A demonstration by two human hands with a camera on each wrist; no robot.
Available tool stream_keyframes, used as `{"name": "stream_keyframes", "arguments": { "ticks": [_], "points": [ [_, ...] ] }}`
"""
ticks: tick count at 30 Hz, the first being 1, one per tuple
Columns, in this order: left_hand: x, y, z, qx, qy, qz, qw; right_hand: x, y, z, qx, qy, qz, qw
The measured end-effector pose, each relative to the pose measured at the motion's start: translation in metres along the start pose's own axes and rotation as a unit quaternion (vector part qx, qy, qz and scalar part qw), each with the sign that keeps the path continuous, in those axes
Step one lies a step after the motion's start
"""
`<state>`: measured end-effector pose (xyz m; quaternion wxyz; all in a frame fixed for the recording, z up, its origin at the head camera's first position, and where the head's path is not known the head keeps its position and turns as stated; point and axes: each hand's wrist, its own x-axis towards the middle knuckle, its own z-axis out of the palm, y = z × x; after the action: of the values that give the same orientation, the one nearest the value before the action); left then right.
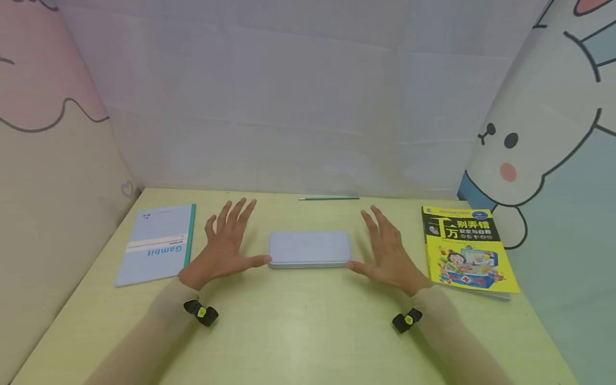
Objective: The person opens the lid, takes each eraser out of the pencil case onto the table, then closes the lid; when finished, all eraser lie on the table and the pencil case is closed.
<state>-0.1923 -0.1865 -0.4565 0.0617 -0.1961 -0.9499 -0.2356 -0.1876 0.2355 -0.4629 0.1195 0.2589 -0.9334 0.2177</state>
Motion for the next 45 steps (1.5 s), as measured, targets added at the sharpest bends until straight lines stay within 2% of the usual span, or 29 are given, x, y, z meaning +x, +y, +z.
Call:
{"name": "stream_keyframes", "arguments": {
  "ticks": [5,12,16,20,25,28,35,45],
  "points": [
    [0.003,0.004,0.009,-0.094,-0.031,0.001,0.995,0.002,-0.009,0.01,0.061,-0.029,0.021,0.9975],
    [0.005,0.006,0.032,-0.147,-0.064,-0.01,0.9869,0.004,-0.02,0.021,0.134,-0.072,0.045,0.9873],
    [0.002,0.006,0.039,-0.17,-0.072,-0.016,0.9826,0.004,-0.025,0.027,0.158,-0.094,0.066,0.9808],
    [0.002,0.005,0.044,-0.17,-0.06,-0.015,0.9835,0.004,-0.024,0.034,0.16,-0.095,0.055,0.981],
    [0.002,0.002,0.046,-0.175,-0.05,-0.024,0.983,0.004,-0.021,0.04,0.165,-0.068,0.023,0.9837],
    [0.002,0.003,0.047,-0.178,-0.046,-0.029,0.9826,0.004,-0.02,0.043,0.169,-0.057,0.018,0.9838],
    [0.004,0.008,0.051,-0.167,-0.017,-0.048,0.9846,0.004,-0.026,0.048,0.158,-0.018,0.05,0.986],
    [0.006,0.022,0.061,-0.137,0.024,-0.057,0.9887,0.007,-0.034,0.052,0.158,-0.003,0.113,0.9809]
  ]
}}
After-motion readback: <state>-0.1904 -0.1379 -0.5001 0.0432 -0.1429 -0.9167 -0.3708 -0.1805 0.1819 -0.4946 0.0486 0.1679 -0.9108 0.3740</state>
